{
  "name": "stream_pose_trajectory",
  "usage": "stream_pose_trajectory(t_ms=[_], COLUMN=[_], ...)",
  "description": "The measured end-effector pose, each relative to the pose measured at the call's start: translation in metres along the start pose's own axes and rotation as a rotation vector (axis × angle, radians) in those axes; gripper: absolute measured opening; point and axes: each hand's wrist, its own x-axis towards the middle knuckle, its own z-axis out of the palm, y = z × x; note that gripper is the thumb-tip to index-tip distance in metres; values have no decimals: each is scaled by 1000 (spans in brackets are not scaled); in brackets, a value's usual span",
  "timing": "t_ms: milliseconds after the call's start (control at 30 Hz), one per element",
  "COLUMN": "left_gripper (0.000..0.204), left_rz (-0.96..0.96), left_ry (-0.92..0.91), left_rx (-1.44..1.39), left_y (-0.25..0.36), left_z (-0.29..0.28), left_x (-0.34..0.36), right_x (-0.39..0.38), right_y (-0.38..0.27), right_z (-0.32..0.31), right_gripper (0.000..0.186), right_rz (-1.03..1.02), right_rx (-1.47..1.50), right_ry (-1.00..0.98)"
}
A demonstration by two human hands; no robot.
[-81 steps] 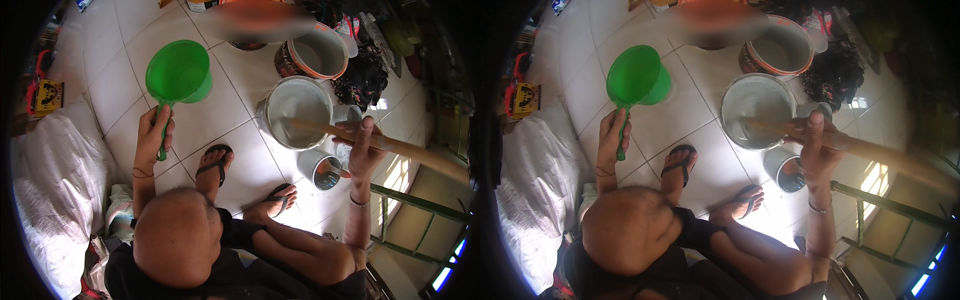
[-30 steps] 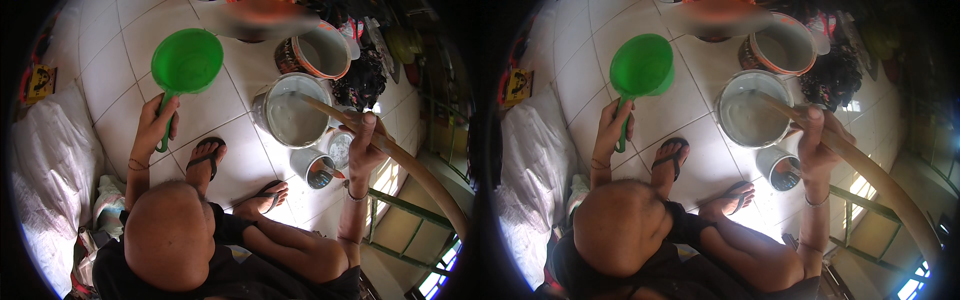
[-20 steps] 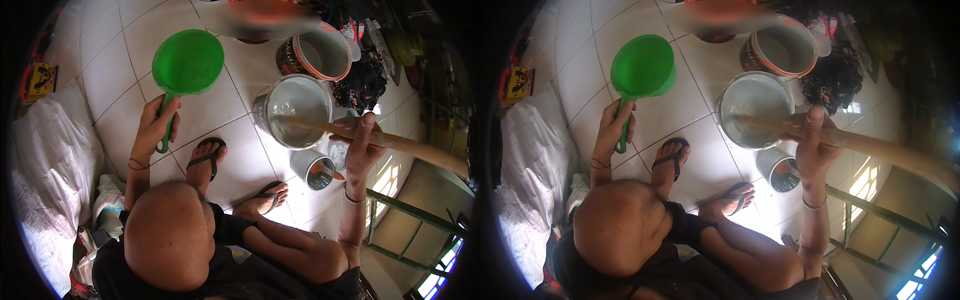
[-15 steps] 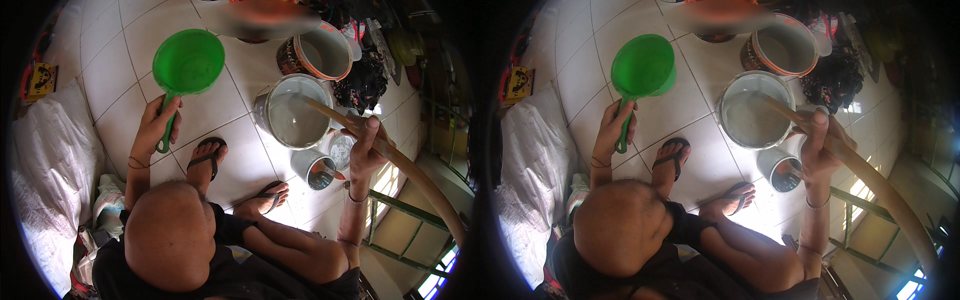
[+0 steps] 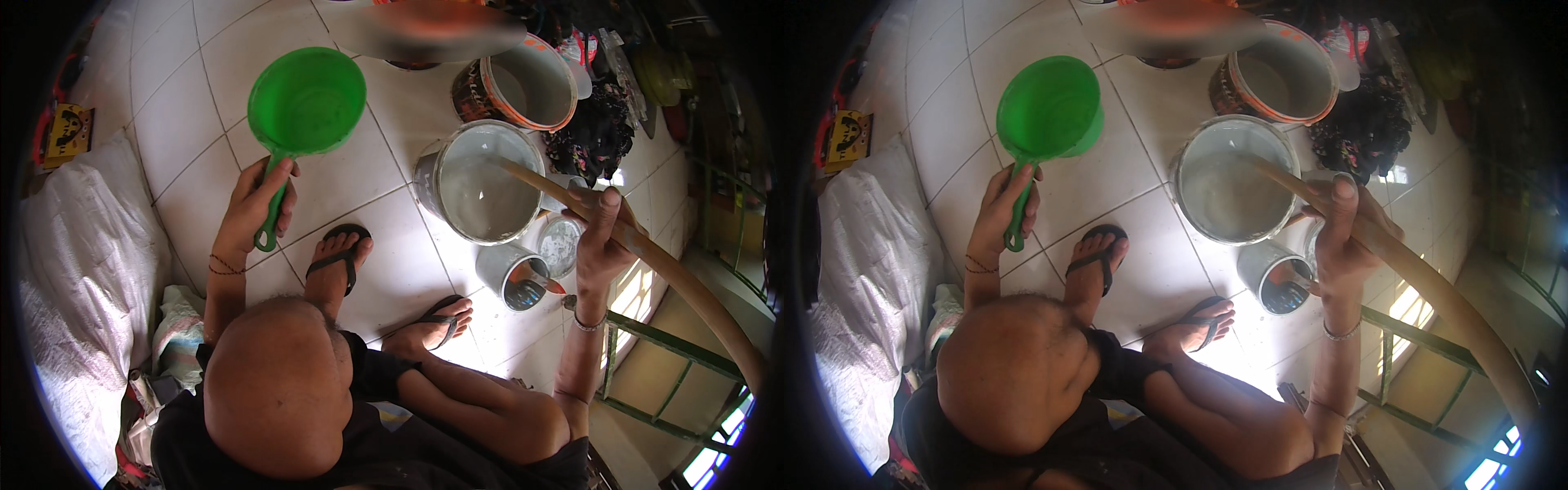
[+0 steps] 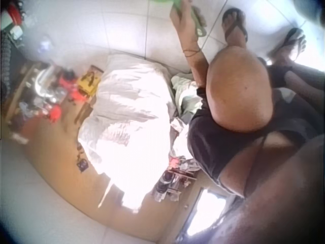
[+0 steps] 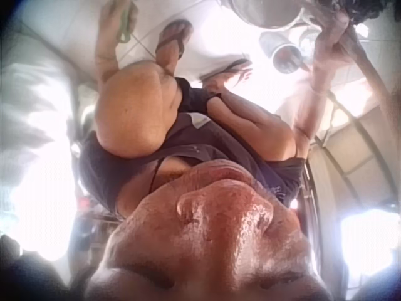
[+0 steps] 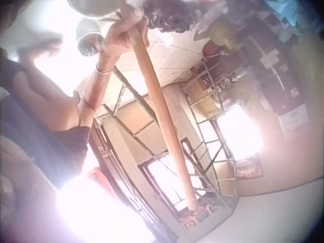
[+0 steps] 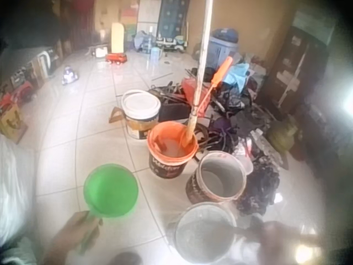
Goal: The person sits on the floor and pours water from a green scoop into a paint bucket, then stirs the mixture with a wooden stick. The person continues stirring the paint and briefly handles a smaller container before resuming stirring.
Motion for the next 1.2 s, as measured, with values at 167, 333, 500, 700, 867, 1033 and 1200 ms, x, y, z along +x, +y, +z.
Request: stream_pose_trajectory(t_ms=[167,333,500,700,867,1033,1200], left_gripper=[39,41,40,40,39,39,39], left_rz=[-1,-2,-17,-3,2,9,3], left_ry=[-29,-110,-95,-77,-87,-63,-34], left_rx=[-28,-109,-74,-55,-67,-40,-21], left_y=[-3,-1,0,-1,1,0,3], left_z=[-4,-3,-1,-2,1,0,3], left_x=[-1,1,0,-2,-1,-2,-3], right_x=[-5,-10,-4,-8,-10,-3,-9], right_y=[-25,-13,0,-37,-2,-12,-23], right_z=[-13,0,-7,-8,0,-10,-8], right_gripper=[50,52,53,52,52,51,50], right_rz=[237,226,64,295,158,161,300], right_rx=[-12,196,-9,103,173,-8,161], right_ry=[-91,-18,27,-122,-19,-26,-71])
